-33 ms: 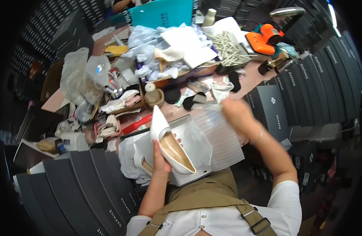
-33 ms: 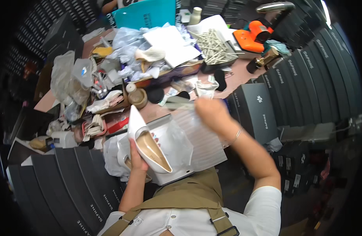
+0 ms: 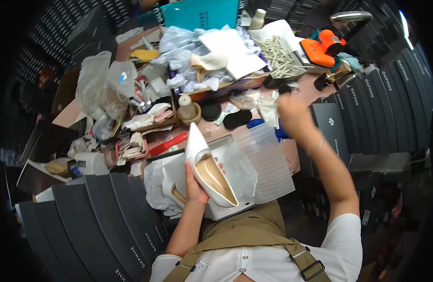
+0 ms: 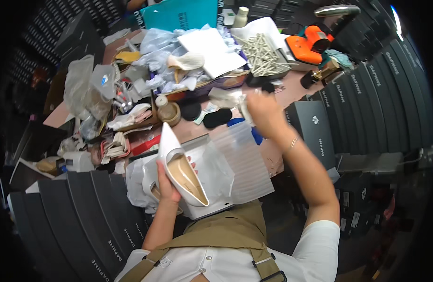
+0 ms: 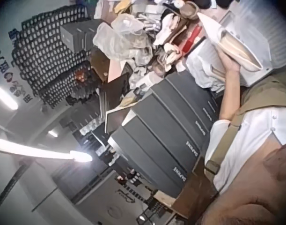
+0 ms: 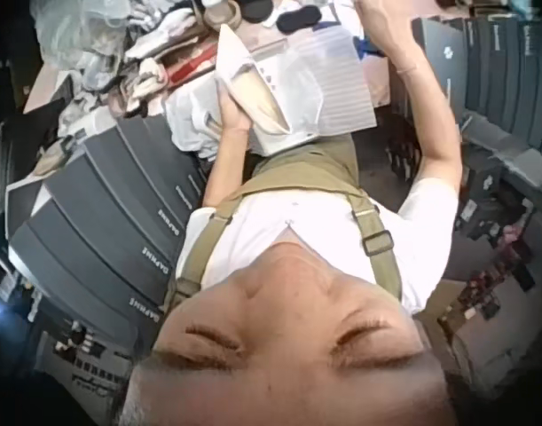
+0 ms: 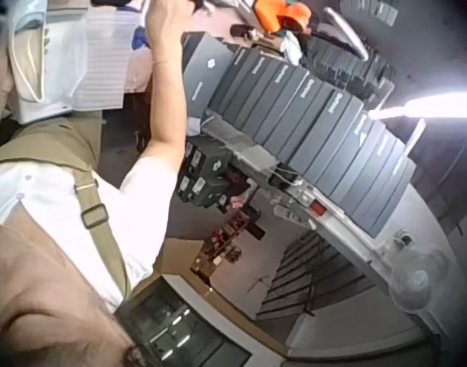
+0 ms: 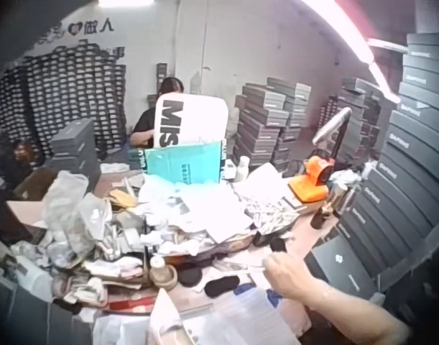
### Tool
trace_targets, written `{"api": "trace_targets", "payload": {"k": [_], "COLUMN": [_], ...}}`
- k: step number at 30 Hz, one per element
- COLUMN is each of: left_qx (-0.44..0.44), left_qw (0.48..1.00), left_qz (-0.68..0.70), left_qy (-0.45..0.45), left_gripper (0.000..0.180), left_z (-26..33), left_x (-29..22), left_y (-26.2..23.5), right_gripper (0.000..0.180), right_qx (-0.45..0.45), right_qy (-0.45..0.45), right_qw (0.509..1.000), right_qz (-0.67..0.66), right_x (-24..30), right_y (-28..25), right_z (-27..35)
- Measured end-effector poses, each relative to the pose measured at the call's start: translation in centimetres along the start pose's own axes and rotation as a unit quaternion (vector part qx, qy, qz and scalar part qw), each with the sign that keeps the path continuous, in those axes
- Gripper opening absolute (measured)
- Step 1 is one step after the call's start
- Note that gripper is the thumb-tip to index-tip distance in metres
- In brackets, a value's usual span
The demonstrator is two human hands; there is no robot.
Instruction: The recorder is inspecting and packing white high-heeled shoes into boxes.
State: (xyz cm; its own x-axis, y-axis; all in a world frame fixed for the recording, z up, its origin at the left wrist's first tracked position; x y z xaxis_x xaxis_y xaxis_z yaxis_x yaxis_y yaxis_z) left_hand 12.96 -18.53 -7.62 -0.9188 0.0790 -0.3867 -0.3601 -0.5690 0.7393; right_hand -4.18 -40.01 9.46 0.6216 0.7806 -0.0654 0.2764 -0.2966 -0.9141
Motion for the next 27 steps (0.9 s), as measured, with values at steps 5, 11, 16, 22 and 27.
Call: {"api": "trace_targets", "payload": {"k": [5, 11, 16, 22, 27], "left_qx": [0.022, 0.029, -0.008, -0.038, -0.068], "left_qw": [0.992, 0.987, 0.992, 0.993, 0.991], "left_qz": [0.097, 0.114, 0.084, 0.054, 0.044], "left_qy": [-0.082, -0.112, -0.096, -0.095, -0.106], "left_gripper": [0.089, 0.084, 0.074, 0.070, 0.067], "left_z": [0.5, 1.4, 4.8, 7.2, 5.5], "left_x": [2.0, 2.3, 4.0, 5.9, 7.8], "left_y": [0.9, -0.4, -0.7, -1.9, -2.4], "right_gripper": [0.069, 0.039, 0.023, 0.021, 0.019], "right_qx": [-0.039, 0.074, 0.104, 0.072, 0.121], "right_qy": [0.151, -0.067, -0.142, -0.090, -0.093], "right_qw": [0.979, 0.941, 0.952, 0.962, 0.960], "right_qz": [0.131, -0.324, -0.250, -0.247, -0.234], "right_x": [-10.3, 14.6, 22.2, 23.1, 21.3], "right_y": [4.3, 4.7, 6.2, 5.0, 5.3], "right_z": [-5.3, -1.1, 4.1, 7.1, 9.1]}}
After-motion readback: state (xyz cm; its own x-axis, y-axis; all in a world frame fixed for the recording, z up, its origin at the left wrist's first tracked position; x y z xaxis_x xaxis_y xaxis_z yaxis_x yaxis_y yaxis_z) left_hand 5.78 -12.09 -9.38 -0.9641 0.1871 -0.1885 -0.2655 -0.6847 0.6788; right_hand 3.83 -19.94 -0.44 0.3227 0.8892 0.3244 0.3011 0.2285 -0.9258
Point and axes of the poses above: each hand's wrist, its own z-axis away from the middle knuckle, its own y-axis out of the palm, x = y × z, the point moved 8 cm from there along -z, towards the middle knuckle, and after that the axes turned 2 degrees about -x, right-handed, at the moved point
